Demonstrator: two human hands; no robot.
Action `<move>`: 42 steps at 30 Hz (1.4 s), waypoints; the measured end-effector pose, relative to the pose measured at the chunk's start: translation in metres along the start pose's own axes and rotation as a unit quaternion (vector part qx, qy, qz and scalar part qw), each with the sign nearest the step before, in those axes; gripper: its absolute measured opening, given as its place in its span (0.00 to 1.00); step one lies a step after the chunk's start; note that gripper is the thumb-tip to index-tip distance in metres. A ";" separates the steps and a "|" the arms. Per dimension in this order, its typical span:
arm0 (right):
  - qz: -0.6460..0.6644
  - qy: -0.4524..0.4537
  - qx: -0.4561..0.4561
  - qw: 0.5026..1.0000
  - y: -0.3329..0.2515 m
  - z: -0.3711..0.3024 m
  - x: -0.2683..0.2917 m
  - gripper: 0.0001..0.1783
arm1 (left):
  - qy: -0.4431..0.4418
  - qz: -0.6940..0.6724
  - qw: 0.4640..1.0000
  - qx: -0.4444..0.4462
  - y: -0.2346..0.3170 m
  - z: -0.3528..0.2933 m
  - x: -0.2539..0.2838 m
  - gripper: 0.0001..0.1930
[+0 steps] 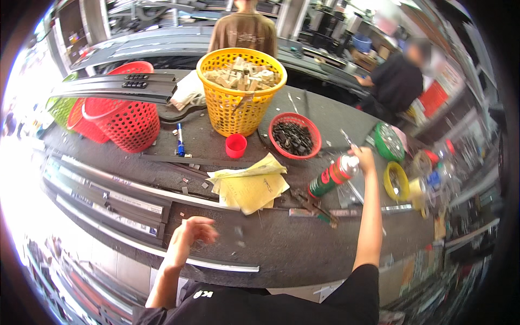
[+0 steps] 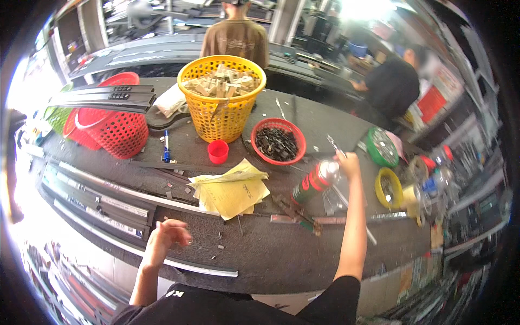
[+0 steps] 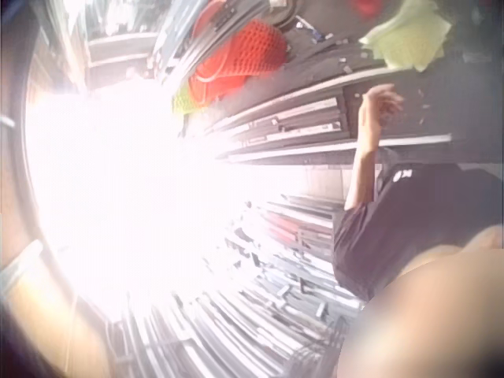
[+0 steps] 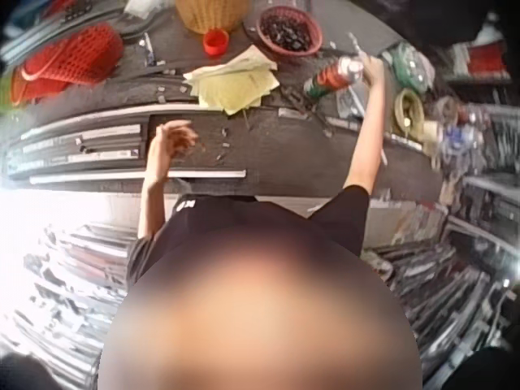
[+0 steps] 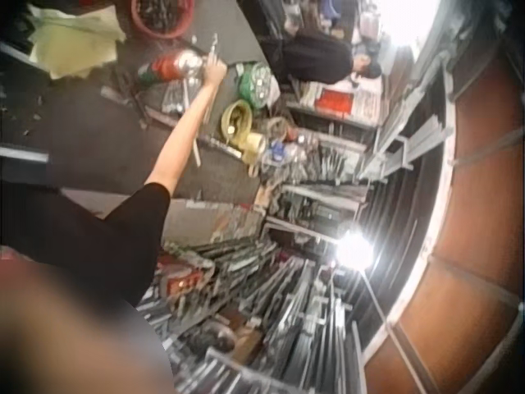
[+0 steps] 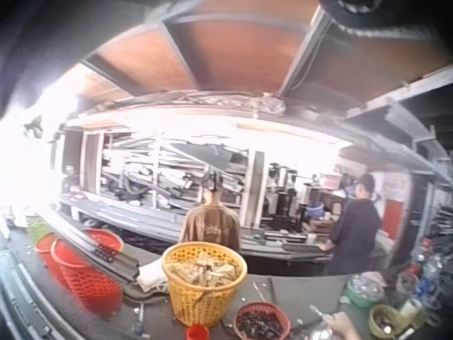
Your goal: The person assembles window frame components on a workbench. They align and insert small plastic pieces into metal profiles, use pliers to secure parts, and repeatedly reposition the profiles to fit components. The person handles multiple profiles and small parts throughout the clip.
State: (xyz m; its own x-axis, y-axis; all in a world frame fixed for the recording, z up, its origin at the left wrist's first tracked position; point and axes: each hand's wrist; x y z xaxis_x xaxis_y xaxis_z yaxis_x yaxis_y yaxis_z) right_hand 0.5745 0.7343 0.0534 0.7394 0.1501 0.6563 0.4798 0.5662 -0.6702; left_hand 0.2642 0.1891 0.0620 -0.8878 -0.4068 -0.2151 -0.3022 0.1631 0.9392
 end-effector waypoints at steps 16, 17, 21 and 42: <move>0.121 -0.187 0.009 0.975 0.057 0.181 -0.084 0.32 | 0.408 -0.242 0.878 -0.057 -0.056 -0.061 -0.050 0.26; 0.243 -0.195 0.030 0.950 0.043 0.165 -0.053 0.31 | 0.402 -0.211 0.888 -0.069 -0.057 -0.061 -0.044 0.27; 0.346 -0.134 0.053 0.927 -0.023 0.074 0.077 0.25 | 0.411 -0.124 0.899 -0.088 -0.053 -0.063 -0.011 0.28; 0.092 -0.152 0.006 0.984 -0.415 -0.313 -0.240 0.09 | 0.389 0.281 0.868 -0.125 0.014 -0.098 0.352 0.15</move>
State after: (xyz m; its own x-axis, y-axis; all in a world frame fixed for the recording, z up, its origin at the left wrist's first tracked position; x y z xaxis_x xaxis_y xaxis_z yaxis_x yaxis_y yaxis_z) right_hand 0.3455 0.2091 0.0655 0.6363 0.4863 0.5989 0.3435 0.5165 -0.7844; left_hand -0.0184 -0.0401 0.0254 -0.3385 -0.8258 0.4511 0.2736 0.3723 0.8869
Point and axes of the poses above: each hand's wrist, its own z-axis towards the middle knuckle, its own x-axis out of the back of the hand, y = z × x, and after that the axes turned 13 degrees about x, right-handed
